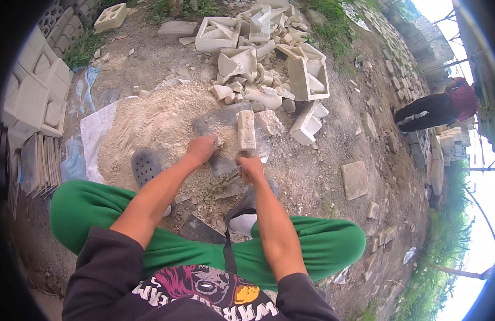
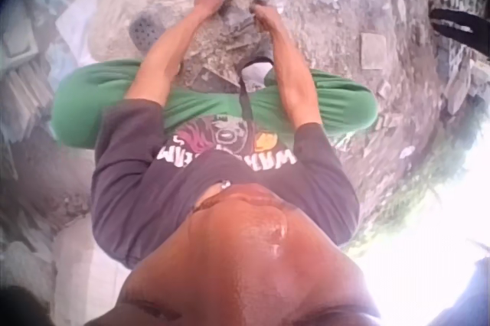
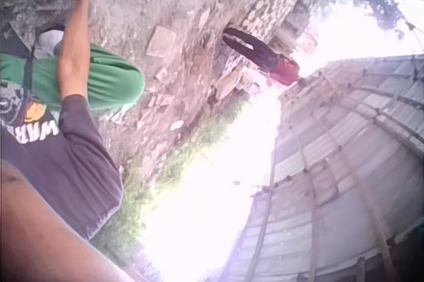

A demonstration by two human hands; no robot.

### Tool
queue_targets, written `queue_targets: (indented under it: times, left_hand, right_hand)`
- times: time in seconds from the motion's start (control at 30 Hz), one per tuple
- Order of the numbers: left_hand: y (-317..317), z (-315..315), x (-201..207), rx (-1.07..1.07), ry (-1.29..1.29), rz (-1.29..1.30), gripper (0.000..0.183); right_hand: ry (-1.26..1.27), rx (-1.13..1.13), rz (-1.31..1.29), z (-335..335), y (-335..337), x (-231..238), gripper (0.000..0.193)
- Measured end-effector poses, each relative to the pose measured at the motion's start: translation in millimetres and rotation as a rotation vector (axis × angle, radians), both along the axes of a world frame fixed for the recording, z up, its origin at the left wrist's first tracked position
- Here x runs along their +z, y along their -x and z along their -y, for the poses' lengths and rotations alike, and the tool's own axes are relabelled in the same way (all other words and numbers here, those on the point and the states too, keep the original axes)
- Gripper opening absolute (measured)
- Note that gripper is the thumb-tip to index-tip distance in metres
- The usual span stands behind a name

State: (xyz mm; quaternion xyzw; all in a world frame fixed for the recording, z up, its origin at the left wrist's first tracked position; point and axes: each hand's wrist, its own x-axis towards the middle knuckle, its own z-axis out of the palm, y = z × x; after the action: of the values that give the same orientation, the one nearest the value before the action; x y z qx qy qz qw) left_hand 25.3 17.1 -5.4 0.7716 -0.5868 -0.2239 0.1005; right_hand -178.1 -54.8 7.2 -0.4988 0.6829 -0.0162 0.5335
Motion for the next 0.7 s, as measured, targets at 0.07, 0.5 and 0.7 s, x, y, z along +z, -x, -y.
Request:
queue_targets:
  times: [0.07, 0.5, 0.7]
  left_hand:
    - [0.2, 2.5, 5.0, -0.040, -0.058, -0.009, 0.042]
    - [14.2, 8.5, -18.0, 0.622, -0.004, -0.389, 0.037]
    - [9.6, 0.2, -25.9, 0.614, 0.036, -0.365, 0.032]
  right_hand:
    - [-0.012, 0.010, -0.009, -2.5, 8.1, 5.0, 0.024]
    - [0.222, 0.119, 0.089, -43.1, -22.4, 22.3, 0.026]
    - [0.224, 0.077, 0.154, -39.0, -23.8, 22.5, 0.022]
